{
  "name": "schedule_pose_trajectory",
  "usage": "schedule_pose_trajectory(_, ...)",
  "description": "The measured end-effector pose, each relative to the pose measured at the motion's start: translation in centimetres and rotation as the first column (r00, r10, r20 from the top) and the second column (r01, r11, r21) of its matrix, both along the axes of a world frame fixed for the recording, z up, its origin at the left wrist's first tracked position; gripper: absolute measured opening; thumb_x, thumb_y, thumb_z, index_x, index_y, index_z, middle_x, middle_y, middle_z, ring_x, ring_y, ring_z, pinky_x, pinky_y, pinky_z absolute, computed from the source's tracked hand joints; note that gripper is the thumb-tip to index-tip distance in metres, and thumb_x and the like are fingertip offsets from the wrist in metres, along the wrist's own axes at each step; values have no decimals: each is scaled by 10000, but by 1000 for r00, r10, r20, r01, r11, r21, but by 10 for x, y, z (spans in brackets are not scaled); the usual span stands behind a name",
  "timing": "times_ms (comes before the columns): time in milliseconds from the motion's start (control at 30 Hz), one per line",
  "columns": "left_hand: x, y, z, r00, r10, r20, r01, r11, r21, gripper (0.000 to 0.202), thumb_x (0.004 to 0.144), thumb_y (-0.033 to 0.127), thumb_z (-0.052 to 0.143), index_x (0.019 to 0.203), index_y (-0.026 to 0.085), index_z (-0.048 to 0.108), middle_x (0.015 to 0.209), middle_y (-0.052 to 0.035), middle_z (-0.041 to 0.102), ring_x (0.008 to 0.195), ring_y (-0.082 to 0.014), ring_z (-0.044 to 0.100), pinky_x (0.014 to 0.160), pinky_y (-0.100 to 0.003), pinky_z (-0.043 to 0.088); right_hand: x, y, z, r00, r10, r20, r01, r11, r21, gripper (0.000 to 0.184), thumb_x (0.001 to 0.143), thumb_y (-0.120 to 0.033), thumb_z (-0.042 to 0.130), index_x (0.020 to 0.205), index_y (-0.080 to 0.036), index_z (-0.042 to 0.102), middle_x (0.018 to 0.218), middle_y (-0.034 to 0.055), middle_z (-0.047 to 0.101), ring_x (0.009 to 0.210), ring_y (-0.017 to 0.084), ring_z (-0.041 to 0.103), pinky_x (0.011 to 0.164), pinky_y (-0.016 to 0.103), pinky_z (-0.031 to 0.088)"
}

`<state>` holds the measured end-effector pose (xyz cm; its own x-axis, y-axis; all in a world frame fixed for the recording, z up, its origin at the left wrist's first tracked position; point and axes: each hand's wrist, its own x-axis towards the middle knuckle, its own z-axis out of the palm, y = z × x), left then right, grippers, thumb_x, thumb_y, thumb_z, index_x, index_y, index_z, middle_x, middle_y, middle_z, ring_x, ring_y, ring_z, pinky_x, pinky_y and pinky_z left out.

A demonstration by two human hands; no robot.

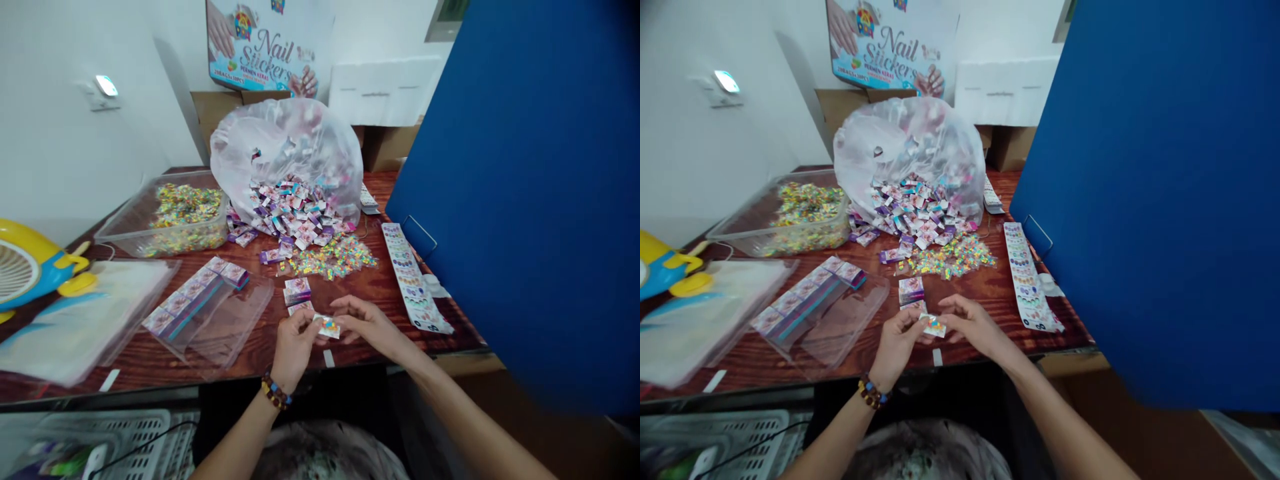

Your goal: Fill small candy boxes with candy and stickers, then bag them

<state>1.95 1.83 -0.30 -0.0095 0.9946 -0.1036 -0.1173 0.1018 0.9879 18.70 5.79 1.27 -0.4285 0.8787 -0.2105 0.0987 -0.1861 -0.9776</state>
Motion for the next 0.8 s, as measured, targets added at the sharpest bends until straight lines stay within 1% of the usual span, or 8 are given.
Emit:
schedule_pose_trajectory(233,-1,6,6,997,-55,-58,59,996,64,194,819,356,587,821,163,608,762,-3,653,670,-138,634,634,-264,554,-15,-8,-5,985,-165,-48,164,986,-20,291,694,-448,698,720,-159,670,597,-6,617,539,103,537,440,184,361)
schedule_pose_trajectory(333,-15,23,15,952,-76,-296,117,986,121,189,843,353,560,881,179,623,817,-15,677,729,-152,647,675,-262,530,-10,2,-4,974,-227,-20,227,974,-13,284,671,-439,714,705,-159,674,569,-9,605,520,106,518,443,197,333)
schedule_pose_trajectory(367,-22,34,20,908,-35,-418,113,980,162,195,852,355,551,914,186,626,846,-20,685,762,-158,649,703,-265,518,-7,6,-4,965,-261,-1,261,965,3,289,671,-444,711,702,-159,671,554,-12,596,501,101,500,441,200,324)
schedule_pose_trajectory(433,-39,64,30,741,105,-663,82,966,245,229,882,370,512,987,195,615,889,-37,692,826,-174,647,773,-286,490,3,15,-9,940,-338,41,335,940,60,306,682,-462,697,694,-158,661,524,-20,574,455,85,445,432,206,296)
schedule_pose_trajectory(500,-54,101,38,472,199,-859,42,968,247,273,903,382,478,1079,195,572,982,-67,682,910,-194,636,811,-300,473,12,21,-17,920,-385,72,378,920,102,324,698,-482,681,691,-159,653,503,-24,556,430,77,408,422,212,271)
schedule_pose_trajectory(567,-62,138,40,140,170,-975,0,985,172,349,891,408,490,1156,184,525,1110,-111,639,1031,-237,596,839,-329,462,19,21,-28,919,-385,91,376,921,97,334,709,-495,670,701,-161,650,495,-25,550,425,80,402,415,213,262)
schedule_pose_trajectory(667,-62,181,33,42,142,-989,-56,989,140,454,815,446,589,1143,140,527,1153,-180,602,1106,-324,542,874,-411,443,24,15,-43,929,-355,103,350,935,63,368,707,-532,655,710,-164,651,479,-21,548,419,86,409,407,212,270)
schedule_pose_trajectory(800,-55,203,16,31,119,-992,-81,990,116,508,720,401,695,1111,115,543,1123,-206,618,1090,-351,548,888,-451,432,28,6,-50,918,-386,88,385,923,26,413,660,-573,676,706,-164,652,467,-24,543,413,89,415,403,208,300)
